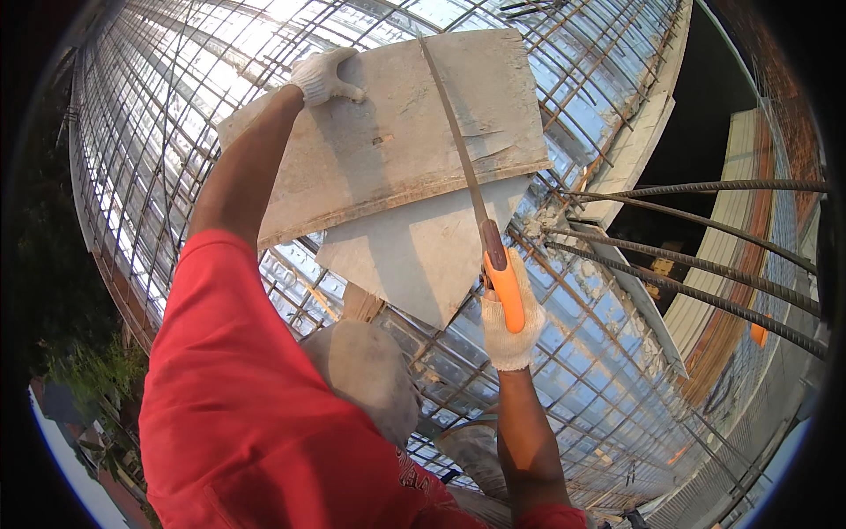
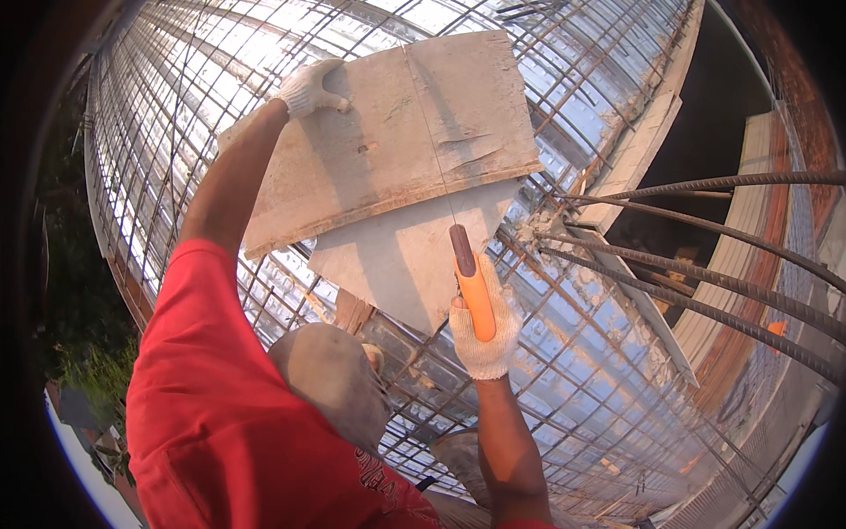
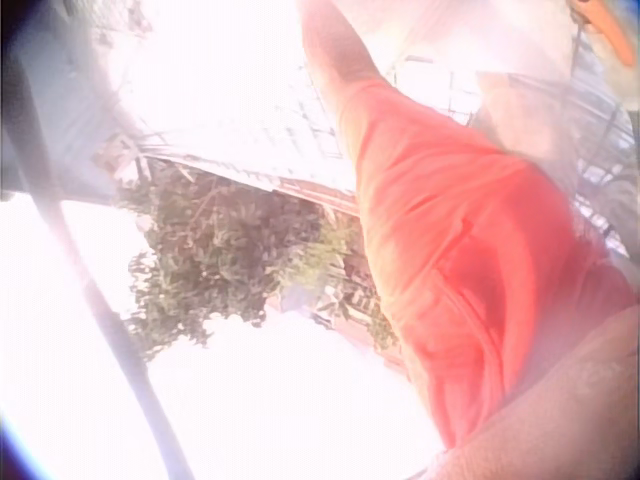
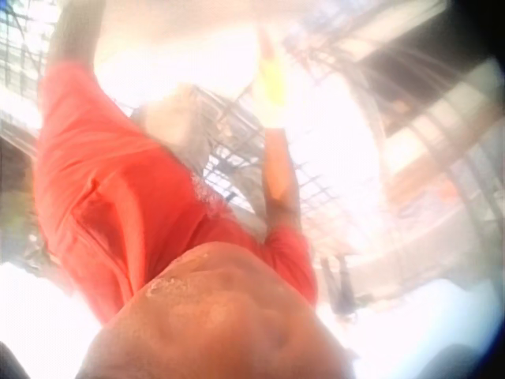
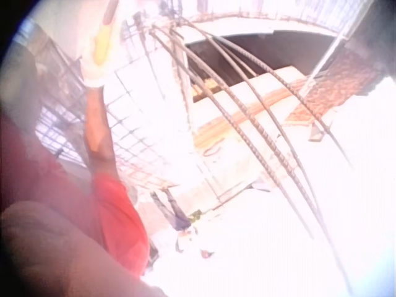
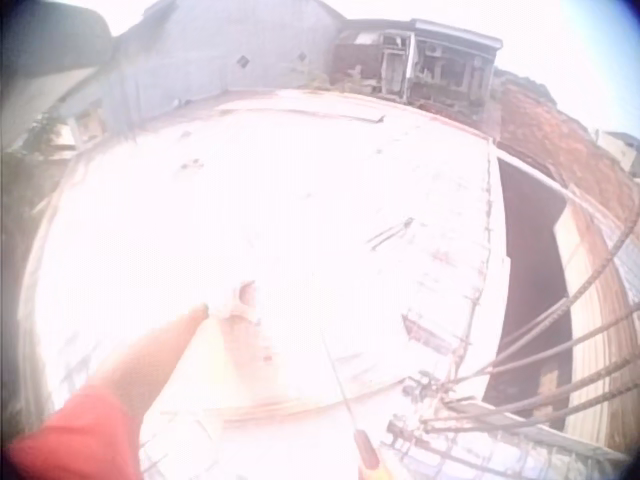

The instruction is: The person measures a wooden board with a tape measure, marks it, and then saws the board with a hand saw.

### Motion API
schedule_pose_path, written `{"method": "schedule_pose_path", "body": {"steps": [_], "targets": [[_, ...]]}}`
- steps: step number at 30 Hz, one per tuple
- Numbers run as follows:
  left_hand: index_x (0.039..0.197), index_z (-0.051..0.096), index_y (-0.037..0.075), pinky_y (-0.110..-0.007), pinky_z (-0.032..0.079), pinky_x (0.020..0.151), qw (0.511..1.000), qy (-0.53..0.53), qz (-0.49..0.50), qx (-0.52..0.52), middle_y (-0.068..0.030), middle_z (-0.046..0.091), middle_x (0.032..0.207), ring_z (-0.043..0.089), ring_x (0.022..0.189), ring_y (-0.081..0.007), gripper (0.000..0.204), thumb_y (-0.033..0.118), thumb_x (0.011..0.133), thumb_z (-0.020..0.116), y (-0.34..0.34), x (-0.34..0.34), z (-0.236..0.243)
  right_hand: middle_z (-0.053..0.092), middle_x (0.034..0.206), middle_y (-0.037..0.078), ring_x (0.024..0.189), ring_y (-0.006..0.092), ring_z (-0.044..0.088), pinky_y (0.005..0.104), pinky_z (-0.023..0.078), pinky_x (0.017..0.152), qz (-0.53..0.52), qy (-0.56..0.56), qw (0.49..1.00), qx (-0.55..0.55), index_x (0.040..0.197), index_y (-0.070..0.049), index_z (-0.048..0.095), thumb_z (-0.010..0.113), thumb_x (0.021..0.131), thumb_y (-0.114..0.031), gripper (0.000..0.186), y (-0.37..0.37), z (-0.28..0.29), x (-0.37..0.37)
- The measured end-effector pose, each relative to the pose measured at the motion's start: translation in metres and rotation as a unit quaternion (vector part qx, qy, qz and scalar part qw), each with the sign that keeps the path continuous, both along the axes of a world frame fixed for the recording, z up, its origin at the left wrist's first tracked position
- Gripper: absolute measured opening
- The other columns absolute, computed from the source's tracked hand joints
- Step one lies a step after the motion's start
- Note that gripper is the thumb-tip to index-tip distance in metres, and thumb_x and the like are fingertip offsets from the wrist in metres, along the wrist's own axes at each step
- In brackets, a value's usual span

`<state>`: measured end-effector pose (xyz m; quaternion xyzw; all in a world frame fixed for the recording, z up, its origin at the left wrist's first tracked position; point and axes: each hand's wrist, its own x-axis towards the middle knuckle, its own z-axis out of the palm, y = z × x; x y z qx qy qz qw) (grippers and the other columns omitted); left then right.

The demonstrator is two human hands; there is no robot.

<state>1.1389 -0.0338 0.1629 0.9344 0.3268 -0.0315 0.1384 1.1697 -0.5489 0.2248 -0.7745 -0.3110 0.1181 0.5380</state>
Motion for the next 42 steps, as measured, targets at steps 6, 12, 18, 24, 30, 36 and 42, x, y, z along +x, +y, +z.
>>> {"method": "schedule_pose_path", "body": {"steps": [6, 12, 18, 24, 30, 36, 42], "targets": [[0.147, 0.062, 0.008, -0.045, 0.054, 0.107, 0.997, 0.019, -0.026, -0.068, -0.0204, 0.069, 0.138, 0.068, 0.125, -0.0332, 0.079, 0.051, 0.083, 0.083, -0.01, 0.042, 0.069, 0.077, 0.123, 0.019, 0.093, 0.0303, 0.079, 0.0362, 0.06, 0.083, 0.007, -0.063, 0.998, -0.019, 0.144, 0.004, 0.063, 0.08, 0.09, -0.012, 0.058, 0.016, 0.001, 0.005], [0.145, 0.067, 0.014, -0.051, 0.047, 0.112, 0.983, -0.011, 0.109, -0.145, -0.0164, 0.069, 0.143, 0.067, 0.129, -0.0337, 0.07, 0.066, 0.104, 0.045, -0.025, 0.1, 0.036, 0.077, 0.122, 0.02, 0.096, 0.0322, 0.08, 0.0356, 0.062, 0.08, 0.034, -0.111, 0.993, 0.013, 0.146, 0.003, 0.061, 0.08, 0.087, -0.009, 0.063, 0.007, -0.01, 0.012], [0.145, 0.069, 0.029, -0.056, 0.03, 0.118, 0.992, 0.01, 0.129, -0.01, -0.0071, 0.074, 0.137, 0.069, 0.127, -0.0278, 0.072, 0.076, 0.102, 0.036, -0.084, 0.126, 0.04, 0.077, 0.121, 0.02, 0.097, 0.0324, 0.081, 0.0358, 0.063, 0.08, 0.01, -0.125, 0.992, -0.003, 0.147, 0.004, 0.06, 0.08, 0.087, -0.011, 0.064, -0.004, -0.023, 0.001], [0.135, 0.077, 0.028, -0.058, 0.029, 0.114, 0.993, -0.051, 0.11, -0.013, -0.0059, 0.078, 0.129, 0.068, 0.128, -0.0285, 0.075, 0.083, 0.095, 0.044, -0.095, 0.125, 0.043, 0.076, 0.125, 0.024, 0.104, 0.0302, 0.08, 0.0373, 0.063, 0.085, -0.004, -0.049, 0.999, 0.013, 0.149, 0.005, 0.058, 0.079, 0.091, -0.013, 0.064, 0.01, -0.025, 0.002], [0.13, 0.079, 0.032, -0.059, 0.025, 0.117, 0.991, -0.055, 0.122, 0.022, -0.0056, 0.08, 0.125, 0.061, 0.135, -0.0335, 0.079, 0.091, 0.087, 0.051, -0.108, 0.13, 0.039, 0.074, 0.133, 0.022, 0.113, 0.029, 0.078, 0.0354, 0.06, 0.092, -0.011, -0.035, 0.999, 0.022, 0.148, 0.004, 0.059, 0.077, 0.092, -0.007, 0.06, -0.01, -0.023, -0.006], [0.125, 0.082, 0.031, -0.062, 0.024, 0.118, 0.983, -0.112, 0.144, 0.025, -0.0098, 0.08, 0.122, 0.061, 0.132, -0.0346, 0.078, 0.091, 0.083, 0.056, -0.104, 0.123, 0.033, 0.075, 0.129, 0.022, 0.108, 0.0285, 0.079, 0.0357, 0.061, 0.09, -0.009, -0.083, 0.996, 0.039, 0.147, 0.005, 0.059, 0.078, 0.094, -0.01, 0.058, -0.016, -0.018, -0.009], [0.114, 0.086, 0.026, -0.047, 0.036, 0.113, 0.975, -0.188, 0.1, 0.061, -0.0048, 0.081, 0.101, 0.066, 0.119, -0.0289, 0.075, 0.09, 0.082, 0.06, -0.15, 0.118, 0.061, 0.076, 0.128, 0.021, 0.11, 0.027, 0.078, 0.0348, 0.059, 0.094, -0.053, -0.001, 0.996, 0.078, 0.145, 0.008, 0.06, 0.076, 0.096, -0.011, 0.055, 0.066, 0.01, 0.034]]}}
